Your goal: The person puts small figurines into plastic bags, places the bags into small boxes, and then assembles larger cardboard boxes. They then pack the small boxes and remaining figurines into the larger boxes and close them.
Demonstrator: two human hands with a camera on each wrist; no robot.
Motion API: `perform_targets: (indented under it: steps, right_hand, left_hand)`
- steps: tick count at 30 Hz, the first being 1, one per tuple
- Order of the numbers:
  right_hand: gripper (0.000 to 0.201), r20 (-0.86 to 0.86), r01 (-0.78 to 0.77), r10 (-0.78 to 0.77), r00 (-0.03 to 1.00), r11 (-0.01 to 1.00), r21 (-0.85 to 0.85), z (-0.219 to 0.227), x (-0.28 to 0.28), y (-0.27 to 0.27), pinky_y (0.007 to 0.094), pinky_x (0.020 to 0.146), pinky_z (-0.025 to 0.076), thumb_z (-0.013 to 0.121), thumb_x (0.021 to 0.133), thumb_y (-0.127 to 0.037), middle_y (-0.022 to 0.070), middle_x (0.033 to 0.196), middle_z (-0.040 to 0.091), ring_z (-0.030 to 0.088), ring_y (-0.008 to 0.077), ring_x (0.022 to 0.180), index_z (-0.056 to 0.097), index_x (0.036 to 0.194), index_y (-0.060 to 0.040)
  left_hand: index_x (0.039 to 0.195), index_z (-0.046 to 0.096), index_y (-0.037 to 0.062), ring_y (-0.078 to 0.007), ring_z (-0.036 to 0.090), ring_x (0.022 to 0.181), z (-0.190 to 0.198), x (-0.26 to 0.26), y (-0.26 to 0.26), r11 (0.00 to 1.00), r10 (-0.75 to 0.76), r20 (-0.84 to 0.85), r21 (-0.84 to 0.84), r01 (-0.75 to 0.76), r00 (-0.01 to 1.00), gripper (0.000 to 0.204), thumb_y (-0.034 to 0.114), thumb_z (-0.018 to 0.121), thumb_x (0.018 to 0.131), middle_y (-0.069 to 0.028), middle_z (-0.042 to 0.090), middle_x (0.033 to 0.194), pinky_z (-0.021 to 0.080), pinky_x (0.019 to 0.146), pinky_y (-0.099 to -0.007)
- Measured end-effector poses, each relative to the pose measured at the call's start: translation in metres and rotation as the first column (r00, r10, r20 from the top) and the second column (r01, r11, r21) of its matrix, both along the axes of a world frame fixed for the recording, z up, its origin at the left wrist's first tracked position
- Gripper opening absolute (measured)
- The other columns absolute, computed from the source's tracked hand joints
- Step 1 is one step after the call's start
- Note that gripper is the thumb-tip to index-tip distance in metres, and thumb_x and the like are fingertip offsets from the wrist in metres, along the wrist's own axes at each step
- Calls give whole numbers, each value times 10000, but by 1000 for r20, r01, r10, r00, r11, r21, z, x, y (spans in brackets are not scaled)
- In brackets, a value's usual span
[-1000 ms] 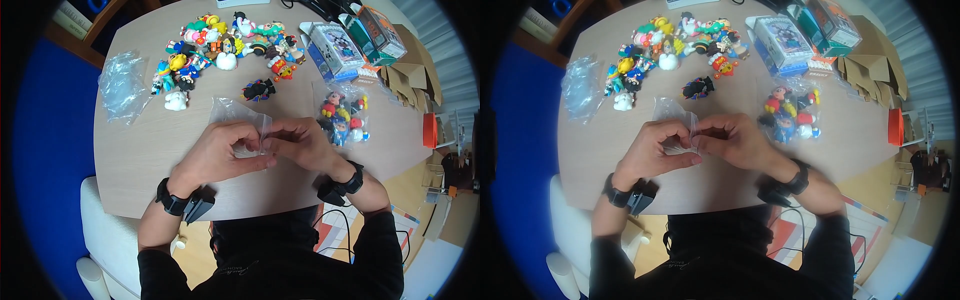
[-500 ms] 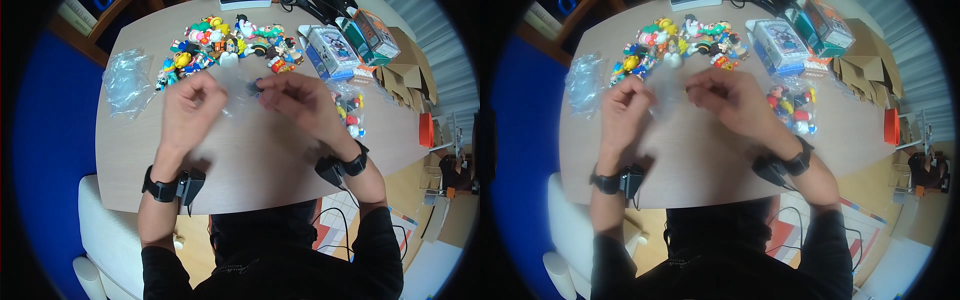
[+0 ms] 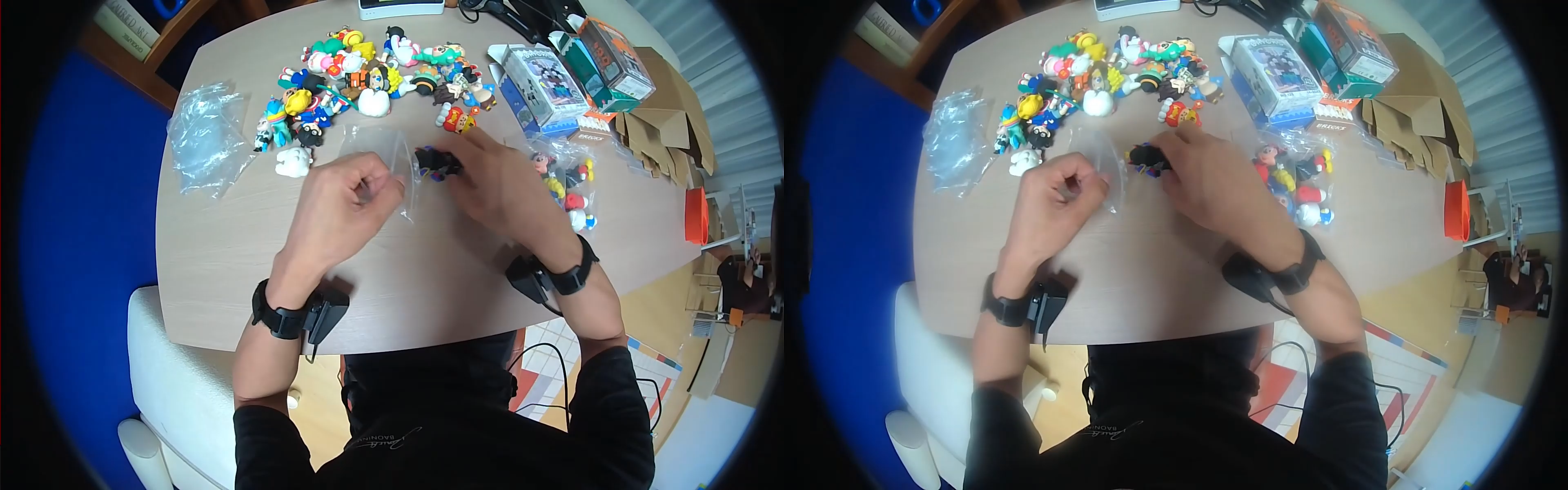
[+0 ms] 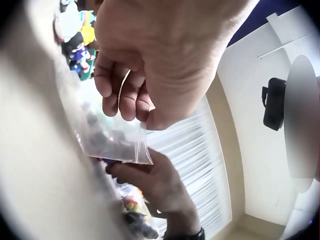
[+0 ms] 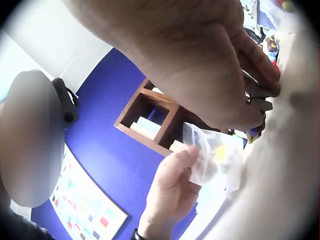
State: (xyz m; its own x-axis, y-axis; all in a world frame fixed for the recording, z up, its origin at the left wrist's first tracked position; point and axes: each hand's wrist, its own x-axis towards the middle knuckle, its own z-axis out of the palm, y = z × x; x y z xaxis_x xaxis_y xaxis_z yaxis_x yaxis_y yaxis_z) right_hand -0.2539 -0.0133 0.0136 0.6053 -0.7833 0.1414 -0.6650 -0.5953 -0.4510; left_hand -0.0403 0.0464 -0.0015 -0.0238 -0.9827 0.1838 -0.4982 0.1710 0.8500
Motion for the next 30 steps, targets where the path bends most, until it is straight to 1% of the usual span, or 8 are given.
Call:
perform_targets:
  steps: [3, 5, 8, 12, 18, 21, 24, 30]
  right_hand:
    - [407, 255, 42, -54, 965, 998, 53, 10, -13, 7, 338, 713, 526, 655, 752, -3, 123, 1054, 632, 641, 269, 877, 622, 1156, -27]
    - [401, 489, 51, -59, 870, 998, 30, 10, -19, 8, 314, 716, 516, 666, 731, 20, 110, 1025, 634, 636, 238, 871, 638, 1129, -21]
    - [449, 502, -190, 234, 833, 972, -138, 0, -20, 8, 302, 731, 510, 676, 703, 38, 103, 1026, 624, 628, 220, 875, 640, 1147, -23]
    - [456, 442, -195, 204, 873, 978, -66, -7, -17, 12, 308, 743, 510, 677, 691, 44, 99, 1028, 595, 621, 232, 884, 651, 1138, -40]
    - [433, 391, -147, 202, 898, 975, -167, -12, -22, 5, 327, 721, 509, 715, 689, 30, 92, 995, 569, 599, 255, 867, 656, 1109, -59]
    - [419, 377, -176, 245, 893, 962, -207, -14, -20, 5, 330, 743, 518, 737, 685, 29, 89, 1010, 586, 609, 250, 894, 664, 1088, -60]
    - [421, 344, -236, 303, 889, 946, -224, -14, -19, 6, 329, 771, 535, 771, 674, 30, 83, 1036, 614, 625, 237, 937, 678, 1075, -56]
    - [365, 427, -288, 314, 848, 949, -126, -16, -19, 7, 328, 790, 544, 775, 698, 15, 87, 1069, 642, 641, 237, 974, 676, 1041, -57]
  left_hand:
    - [747, 576, -12, -101, 457, 551, -8, -6, 0, 998, -30, -98, 54, 35, 995, 206, 130, 667, 865, -65, 533, 601, 402, 522, -273]
    - [781, 593, -14, -82, 461, 573, -7, -6, -1, 993, -52, -114, 100, 63, 992, 173, 116, 651, 879, -53, 553, 627, 403, 524, -267]
    - [839, 608, -9, -53, 463, 624, -20, -5, -3, 977, -132, -216, 135, 164, 967, 127, 99, 618, 904, -18, 574, 677, 402, 544, -250]
    - [899, 611, 0, -22, 456, 697, -18, -13, 1, 953, -122, -423, 202, 225, 898, 110, 95, 575, 940, 37, 570, 734, 392, 589, -224]
    - [888, 616, -3, -23, 457, 696, -24, -6, -3, 952, -37, -433, 259, 164, 901, 129, 103, 579, 951, 46, 558, 720, 393, 610, -226]
    - [845, 614, 1, -52, 467, 663, -21, -12, -1, 975, -84, -336, 165, 147, 938, 107, 78, 617, 921, 17, 564, 707, 399, 606, -240]
    - [840, 611, 3, -69, 512, 708, -16, -14, 2, 978, -169, -98, 106, 179, 981, 61, 21, 624, 897, 5, 590, 768, 411, 657, -229]
    - [841, 621, 3, -128, 535, 814, -14, -13, 1, 987, -159, -75, 13, 161, 984, 40, 3, 657, 859, -18, 560, 831, 413, 741, -247]
